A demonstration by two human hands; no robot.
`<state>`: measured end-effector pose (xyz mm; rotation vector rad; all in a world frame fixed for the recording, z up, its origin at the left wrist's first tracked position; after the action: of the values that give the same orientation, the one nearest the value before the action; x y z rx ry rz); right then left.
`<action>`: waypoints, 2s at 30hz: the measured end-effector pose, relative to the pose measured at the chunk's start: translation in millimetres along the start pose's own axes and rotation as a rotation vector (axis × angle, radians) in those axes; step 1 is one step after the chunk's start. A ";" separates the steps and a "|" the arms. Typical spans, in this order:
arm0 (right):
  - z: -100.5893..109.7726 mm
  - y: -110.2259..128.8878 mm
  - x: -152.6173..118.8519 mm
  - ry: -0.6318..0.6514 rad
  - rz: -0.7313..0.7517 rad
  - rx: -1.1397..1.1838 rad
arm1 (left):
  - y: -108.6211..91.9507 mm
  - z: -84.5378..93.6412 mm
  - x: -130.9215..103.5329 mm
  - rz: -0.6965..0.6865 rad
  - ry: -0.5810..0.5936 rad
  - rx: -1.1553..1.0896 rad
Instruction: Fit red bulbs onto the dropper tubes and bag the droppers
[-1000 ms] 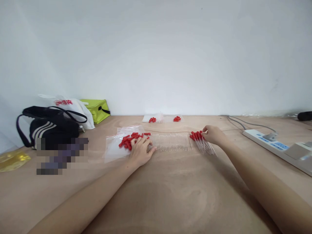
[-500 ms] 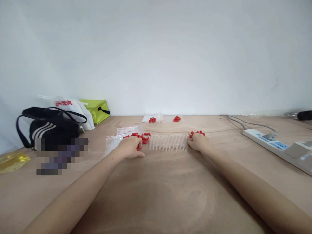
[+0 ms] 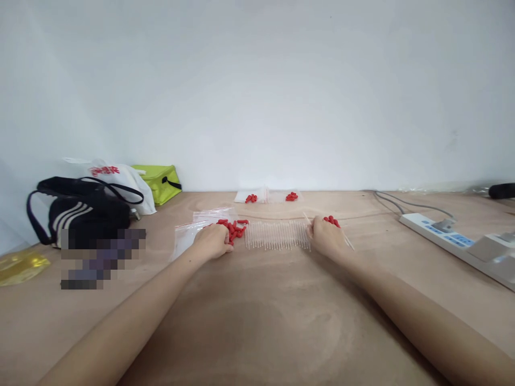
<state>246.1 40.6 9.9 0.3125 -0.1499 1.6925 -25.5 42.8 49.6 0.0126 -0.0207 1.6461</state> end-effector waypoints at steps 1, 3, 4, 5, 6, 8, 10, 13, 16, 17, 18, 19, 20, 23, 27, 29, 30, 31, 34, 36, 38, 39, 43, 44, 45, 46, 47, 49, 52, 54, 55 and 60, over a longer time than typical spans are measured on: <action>-0.6 4.2 -2.8 -0.045 0.055 0.030 | -1.3 0.0 -0.8 0.008 -0.008 0.011; -5.4 12.1 -8.8 -0.137 0.202 0.135 | -3.6 1.2 -3.0 0.017 -0.012 0.038; -8.9 15.0 -12.2 -0.182 0.275 0.199 | -4.7 2.3 -4.4 0.022 -0.014 0.055; -12.5 16.9 -15.8 -0.226 0.337 0.259 | -6.0 3.5 -6.1 0.025 -0.020 0.070; -15.7 17.7 -19.5 -0.270 0.383 0.309 | -7.9 4.6 -7.9 0.017 -0.029 0.079; -20.2 17.7 -27.2 -0.344 0.449 0.362 | -14.6 5.7 -12.8 -0.062 -0.074 0.056; -21.8 17.7 -34.5 -0.360 0.510 0.364 | -25.3 3.9 -20.1 -0.233 -0.140 -0.020; -19.4 18.9 -42.1 -0.318 0.569 0.337 | -42.0 -6.6 -34.2 -0.477 -0.196 -0.131; -14.5 21.5 -44.1 -0.289 0.578 0.327 | -52.8 -22.8 -44.7 -0.563 -0.176 -0.174; -13.2 23.0 -43.8 -0.279 0.586 0.327 | -54.5 -27.9 -46.5 -0.568 -0.163 -0.205; -12.3 24.9 -43.3 -0.267 0.597 0.329 | -55.3 -32.1 -47.4 -0.566 -0.155 -0.256; -11.7 26.9 -42.7 -0.254 0.610 0.331 | -55.2 -35.4 -47.4 -0.559 -0.153 -0.322; -11.4 29.0 -42.2 -0.243 0.621 0.332 | -54.5 -37.8 -46.7 -0.549 -0.158 -0.388; -11.7 35.4 -41.9 -0.221 0.653 0.330 | -52.9 -42.1 -44.3 -0.546 -0.148 -0.503; -12.5 42.9 -43.7 -0.204 0.705 0.354 | -54.0 -40.4 -45.6 -0.568 -0.128 -0.598; -12.6 45.2 -44.3 -0.189 0.720 0.373 | -54.9 -39.2 -47.1 -0.573 -0.123 -0.631; -12.4 45.8 -44.5 -0.183 0.722 0.380 | -55.1 -38.8 -47.4 -0.569 -0.119 -0.642; -12.0 46.1 -44.5 -0.180 0.722 0.386 | -55.1 -38.6 -47.5 -0.558 -0.116 -0.652; -11.0 46.2 -44.5 -0.175 0.726 0.399 | -54.6 -39.2 -46.3 -0.502 -0.084 -0.677; -10.7 46.2 -44.6 -0.174 0.739 0.404 | -55.0 -40.1 -46.0 -0.480 -0.044 -0.686; -10.7 45.9 -44.8 -0.183 0.752 0.399 | -55.8 -40.7 -46.4 -0.469 -0.017 -0.692; -10.7 45.8 -44.8 -0.189 0.757 0.397 | -56.2 -40.9 -46.8 -0.467 -0.011 -0.695; -9.5 45.3 -44.7 -0.196 0.797 0.403 | -57.3 -41.5 -49.0 -0.501 -0.003 -0.707; -8.6 45.3 -44.6 -0.190 0.813 0.405 | -57.5 -41.7 -49.5 -0.521 0.002 -0.709; -7.5 45.2 -44.5 -0.183 0.827 0.403 | -57.6 -41.8 -50.0 -0.542 0.007 -0.708; -6.2 45.1 -44.4 -0.173 0.840 0.399 | -57.7 -41.9 -50.4 -0.562 0.010 -0.705; -4.8 45.1 -44.4 -0.162 0.852 0.392 | -57.8 -42.0 -50.9 -0.583 0.013 -0.699; -2.1 45.1 -44.5 -0.141 0.871 0.369 | -58.2 -42.1 -51.7 -0.613 0.010 -0.675; 0.3 45.5 -45.2 -0.118 0.889 0.309 | -59.0 -43.0 -52.6 -0.629 0.001 -0.627; 0.9 46.1 -45.9 -0.117 0.894 0.270 | -59.4 -43.7 -53.1 -0.636 -0.002 -0.604; 1.1 46.4 -46.2 -0.120 0.896 0.257 | -59.5 -44.2 -53.2 -0.641 -0.005 -0.596; 0.4 48.8 -48.9 -0.160 0.911 0.212 | -58.5 -47.6 -53.0 -0.677 -0.043 -0.559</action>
<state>203.8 -13.1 0.0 0.5959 -0.2557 2.5939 37.0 -4.6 1.3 -0.3377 -0.4606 0.9201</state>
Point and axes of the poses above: each hand's wrist, its own x-axis towards the middle knuckle, its own z-axis out of the back of the hand, y = z × x, the point moved 3 cm from there along x, towards the middle knuckle, and after that the axes turned 14 degrees about z, right-handed, at the moved point
